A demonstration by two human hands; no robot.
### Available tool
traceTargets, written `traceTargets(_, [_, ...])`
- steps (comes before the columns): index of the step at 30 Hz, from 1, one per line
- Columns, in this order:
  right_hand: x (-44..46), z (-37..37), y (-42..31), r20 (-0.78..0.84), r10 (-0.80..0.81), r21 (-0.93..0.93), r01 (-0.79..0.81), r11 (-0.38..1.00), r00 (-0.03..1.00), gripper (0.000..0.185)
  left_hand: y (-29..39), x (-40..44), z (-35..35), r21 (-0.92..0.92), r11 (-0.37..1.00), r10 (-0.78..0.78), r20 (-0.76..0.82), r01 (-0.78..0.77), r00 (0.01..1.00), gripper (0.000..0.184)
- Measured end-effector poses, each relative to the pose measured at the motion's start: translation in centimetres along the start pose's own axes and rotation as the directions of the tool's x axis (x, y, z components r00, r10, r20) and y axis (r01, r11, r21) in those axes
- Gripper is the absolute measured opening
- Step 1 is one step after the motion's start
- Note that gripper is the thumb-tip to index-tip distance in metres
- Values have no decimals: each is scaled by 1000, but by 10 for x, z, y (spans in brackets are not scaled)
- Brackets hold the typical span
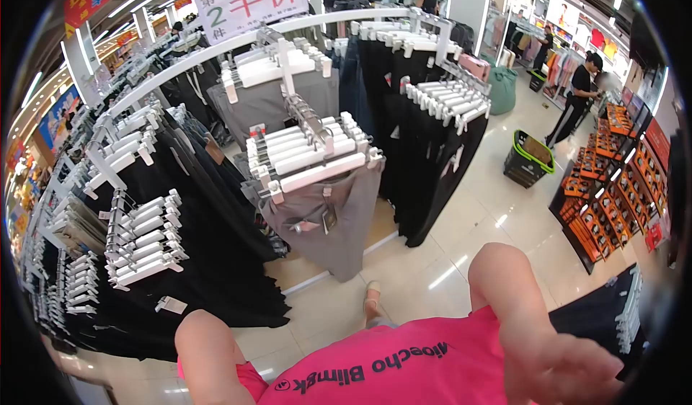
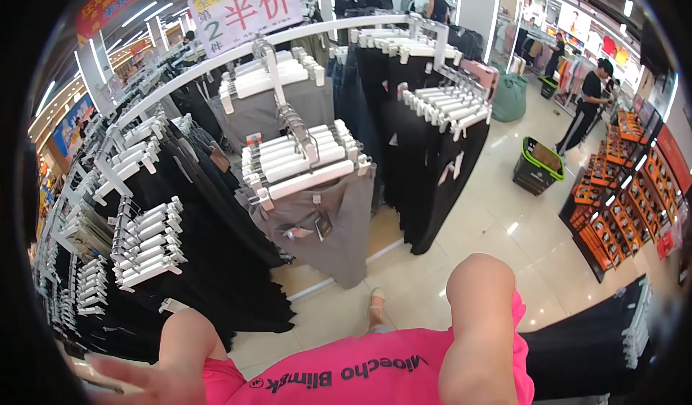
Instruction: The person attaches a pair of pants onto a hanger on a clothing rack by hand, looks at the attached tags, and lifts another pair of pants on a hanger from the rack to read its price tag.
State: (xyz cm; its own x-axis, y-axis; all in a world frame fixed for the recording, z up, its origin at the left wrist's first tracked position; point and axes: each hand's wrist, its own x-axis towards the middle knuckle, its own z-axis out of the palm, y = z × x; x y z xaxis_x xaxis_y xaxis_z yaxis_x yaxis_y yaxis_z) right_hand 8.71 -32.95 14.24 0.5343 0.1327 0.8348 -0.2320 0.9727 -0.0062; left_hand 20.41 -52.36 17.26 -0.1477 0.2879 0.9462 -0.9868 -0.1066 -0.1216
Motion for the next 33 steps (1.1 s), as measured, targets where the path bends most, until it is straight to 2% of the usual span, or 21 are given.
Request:
traceTargets(1, [-3, 4, 7, -167, 270, 608, -116, 785, 948, 50, 7, -8, 0, -19, 1000, 10, 3, -10, 1000, 50])
traceTargets(2, [6, 10, 20, -111, 27, 504, 33, 863, 993, 57, 16, -18, 3, -793, 608, -244, -140, 38, 960, 57])
traceTargets(3, [3, 13, 23, -108, 18, 494, 38, 869, 994, 57, 27, -28, 6, -963, -222, -503, -18, -150, 864, 65])
traceTargets(4, [-11, 15, 24, -91, 8, 687, 57, 724, 996, 58, 41, -36, 5, -391, -813, -550, 272, -432, 790, 72])
traceTargets(6, [-56, 17, 30, -61, -29, 940, 67, 335, 998, 60, 70, -72, -6, -269, -718, -683, 449, -642, 576, 79])
traceTargets(7, [-78, 19, 38, -57, -53, 991, 63, 116, 997, 61, 62, -129, 14, -668, -712, -411, 145, -218, 900, 79])
traceTargets(8, [-101, 12, 52, 392, -271, 920, -376, 111, 879, 55, 58, -143, 2, -767, -620, -32, 234, 164, 972, 79])
traceTargets(9, [-129, 0, 65, 729, -433, 653, -730, 203, 530, 50, 68, -156, -11, -679, -581, 284, 347, 448, 894, 63])
traceTargets(11, [-223, -31, 71, 957, -288, 142, -906, 400, 22, 45, 94, -215, -32, -503, -333, 697, 438, 798, 567, 53])
traceTargets(12, [-288, -75, 86, 927, -203, -150, -807, 571, -316, 47, 103, -237, -42, -341, -217, 816, 451, 914, 362, 49])
traceTargets(13, [-349, -125, 105, 858, -156, -304, -729, 614, -489, 47, 112, -261, -53, -183, -70, 898, 416, 981, 142, 47])
traceTargets(14, [-385, -166, 124, 723, -190, -365, -601, 711, -664, 50, 125, -296, -63, -281, 28, 944, 322, 959, 66, 46])
traceTargets(15, [-420, -211, 145, 598, -228, -362, -512, 779, -769, 55, 140, -339, -73, -389, 113, 972, 233, 914, -21, 45])
traceTargets(17, [-422, -272, 166, 365, -122, -461, -293, 838, -923, 58, 178, -448, -103, -232, 327, 941, -10, 916, -338, 44])
traceTargets(18, [-417, -298, 170, 327, -64, -486, -226, 844, -943, 50, 190, -432, -108, -255, 294, 947, -53, 921, -317, 44])
traceTargets(20, [-402, -335, 173, 288, 41, -554, -132, 822, -957, 44, 206, -349, -125, -625, -389, 808, -585, 677, -76, 46])
traceTargets(23, [-369, -394, 150, 196, 207, -668, 24, 744, -958, 41, 227, -297, -141, -614, -611, 693, -720, 501, -38, 54])
traceTargets(28, [-335, -485, 40, 38, 645, -939, 194, 284, -763, 35, 260, -322, -170, -445, -818, 446, -891, 363, -87, 55])
traceTargets(30, [-325, -517, -17, -61, 633, -969, 197, 146, -771, 35, 264, -352, -183, -356, -871, 339, -934, 338, -110, 54])
traceTargets(32, [-297, -538, -78, -163, 596, -979, 205, 4, -787, 36, 263, -390, -190, -295, -832, 168, -941, 470, -294, 53])
traceTargets(33, [-280, -547, -110, -185, 616, -982, 120, -145, -766, 39, 285, -463, -201, -202, -895, 51, -932, 398, -359, 51])
